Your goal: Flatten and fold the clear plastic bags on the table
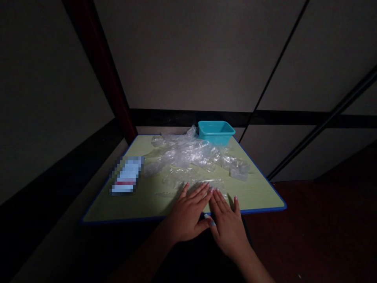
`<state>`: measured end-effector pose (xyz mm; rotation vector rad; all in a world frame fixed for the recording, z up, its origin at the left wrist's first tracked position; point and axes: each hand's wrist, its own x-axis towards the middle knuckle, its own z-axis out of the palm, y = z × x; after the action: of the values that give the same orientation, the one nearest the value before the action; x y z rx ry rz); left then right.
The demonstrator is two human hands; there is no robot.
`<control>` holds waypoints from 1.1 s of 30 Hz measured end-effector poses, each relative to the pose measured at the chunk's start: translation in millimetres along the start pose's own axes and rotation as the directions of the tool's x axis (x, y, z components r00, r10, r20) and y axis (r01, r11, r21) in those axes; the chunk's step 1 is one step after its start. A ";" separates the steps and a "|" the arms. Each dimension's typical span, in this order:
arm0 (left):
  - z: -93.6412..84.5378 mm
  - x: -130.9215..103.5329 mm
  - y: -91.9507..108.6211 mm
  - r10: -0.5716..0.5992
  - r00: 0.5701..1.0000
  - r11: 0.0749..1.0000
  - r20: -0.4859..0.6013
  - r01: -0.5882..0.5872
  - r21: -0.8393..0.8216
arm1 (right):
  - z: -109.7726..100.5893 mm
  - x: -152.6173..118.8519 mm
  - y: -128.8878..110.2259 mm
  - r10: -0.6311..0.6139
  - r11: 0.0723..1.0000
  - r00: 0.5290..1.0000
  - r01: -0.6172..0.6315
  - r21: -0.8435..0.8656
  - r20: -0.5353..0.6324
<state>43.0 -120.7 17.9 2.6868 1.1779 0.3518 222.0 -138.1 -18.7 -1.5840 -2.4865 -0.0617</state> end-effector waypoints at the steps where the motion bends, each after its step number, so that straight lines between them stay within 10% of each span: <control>1: 2.3 3.4 0.5 -0.009 1.000 1.000 0.009 0.009 0.000 | -0.6 0.8 0.9 -0.002 1.000 1.000 0.002 -0.008 0.004; 16: 21.8 35.4 10.5 -0.006 0.998 0.999 0.064 0.009 -0.043 | 16.2 -22.3 22.7 -0.028 0.999 0.995 0.023 -0.047 -0.099; 33: 0.4 29.2 -51.4 -0.306 0.950 0.952 0.063 0.304 0.042 | 8.8 -22.3 24.3 -0.030 0.999 0.998 0.030 0.011 -0.051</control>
<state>26.5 -64.8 8.1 2.4639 1.5592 0.1917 251.8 -146.4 -33.1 -1.5216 -2.4677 -0.0906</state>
